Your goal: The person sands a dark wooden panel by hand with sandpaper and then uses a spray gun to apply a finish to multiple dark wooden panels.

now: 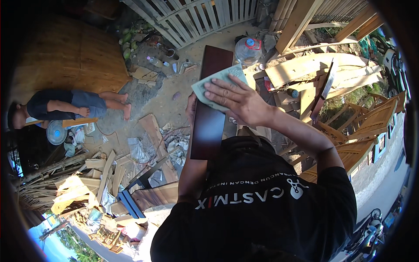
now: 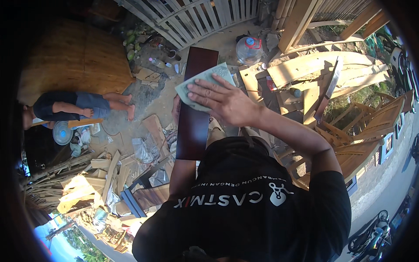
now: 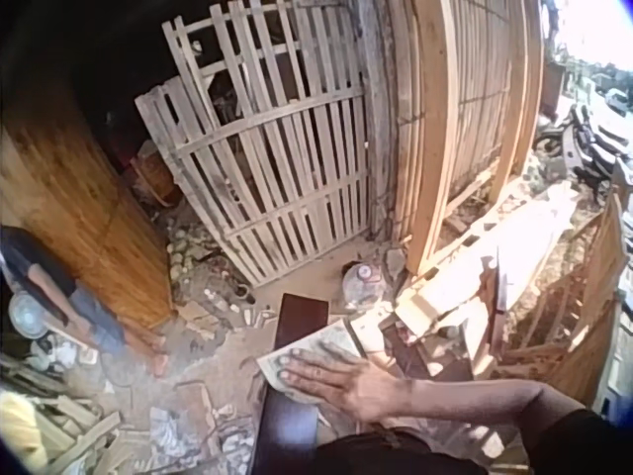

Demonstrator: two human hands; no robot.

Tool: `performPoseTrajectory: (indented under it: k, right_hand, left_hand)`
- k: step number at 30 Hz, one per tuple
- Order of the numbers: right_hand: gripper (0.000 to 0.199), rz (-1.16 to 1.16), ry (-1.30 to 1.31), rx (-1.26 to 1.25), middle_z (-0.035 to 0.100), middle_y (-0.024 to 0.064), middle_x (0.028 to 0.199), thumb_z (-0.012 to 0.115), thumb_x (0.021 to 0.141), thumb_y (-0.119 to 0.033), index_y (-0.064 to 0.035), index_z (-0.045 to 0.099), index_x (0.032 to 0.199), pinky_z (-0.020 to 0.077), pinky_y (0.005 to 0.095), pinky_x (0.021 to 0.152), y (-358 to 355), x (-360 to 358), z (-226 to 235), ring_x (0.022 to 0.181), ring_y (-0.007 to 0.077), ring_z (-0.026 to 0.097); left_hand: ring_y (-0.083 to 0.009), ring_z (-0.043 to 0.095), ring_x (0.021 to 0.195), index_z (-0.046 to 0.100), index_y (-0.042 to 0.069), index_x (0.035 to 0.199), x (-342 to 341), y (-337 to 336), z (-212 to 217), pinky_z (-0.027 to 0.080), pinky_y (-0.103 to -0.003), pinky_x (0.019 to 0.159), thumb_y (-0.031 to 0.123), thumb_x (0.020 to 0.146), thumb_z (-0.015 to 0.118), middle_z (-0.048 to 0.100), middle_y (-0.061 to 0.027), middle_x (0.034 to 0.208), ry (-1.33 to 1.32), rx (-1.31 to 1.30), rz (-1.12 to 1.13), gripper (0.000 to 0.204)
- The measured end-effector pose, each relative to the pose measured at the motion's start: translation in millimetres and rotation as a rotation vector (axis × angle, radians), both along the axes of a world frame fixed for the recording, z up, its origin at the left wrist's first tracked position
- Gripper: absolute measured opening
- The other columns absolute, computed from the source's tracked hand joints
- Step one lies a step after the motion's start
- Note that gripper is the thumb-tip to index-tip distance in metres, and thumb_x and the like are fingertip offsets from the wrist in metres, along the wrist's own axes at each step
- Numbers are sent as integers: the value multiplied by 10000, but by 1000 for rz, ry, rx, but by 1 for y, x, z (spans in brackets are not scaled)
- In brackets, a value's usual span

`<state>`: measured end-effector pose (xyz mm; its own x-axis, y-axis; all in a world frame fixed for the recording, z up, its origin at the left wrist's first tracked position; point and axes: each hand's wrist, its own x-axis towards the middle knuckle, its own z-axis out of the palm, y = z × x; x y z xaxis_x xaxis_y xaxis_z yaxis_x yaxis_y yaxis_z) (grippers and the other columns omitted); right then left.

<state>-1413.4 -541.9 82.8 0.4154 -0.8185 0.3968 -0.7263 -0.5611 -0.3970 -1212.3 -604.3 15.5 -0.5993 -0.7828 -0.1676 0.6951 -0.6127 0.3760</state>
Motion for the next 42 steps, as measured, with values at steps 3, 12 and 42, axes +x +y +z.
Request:
performPoseTrajectory:
  k: [3,12,42]
  right_hand:
    - [600,-270,41,-61,446,55,1638,625,1001,-269,-119,478,1563,238,522,1287,-38,-28,-10,1536,252,381]
    - [672,0,-2,-39,466,45,1626,664,950,-265,-144,459,1578,246,525,1287,-12,-8,-1,1537,247,381]
    - [727,464,-170,184,416,57,1661,701,889,-202,-132,469,1574,245,519,1291,46,36,-2,1544,227,374]
  left_hand:
    - [-290,635,1274,534,-7,1447,-23,6,34,484,-473,1136,438,1078,456,616,-173,1419,88,182,-78,583]
    - [-276,640,1263,517,14,1466,-13,-8,6,541,-445,1059,441,1060,485,618,-177,1405,134,82,-117,591]
    - [-368,591,1307,549,-8,1422,-22,-64,6,441,-491,1175,411,1061,528,590,-235,1426,135,135,29,553]
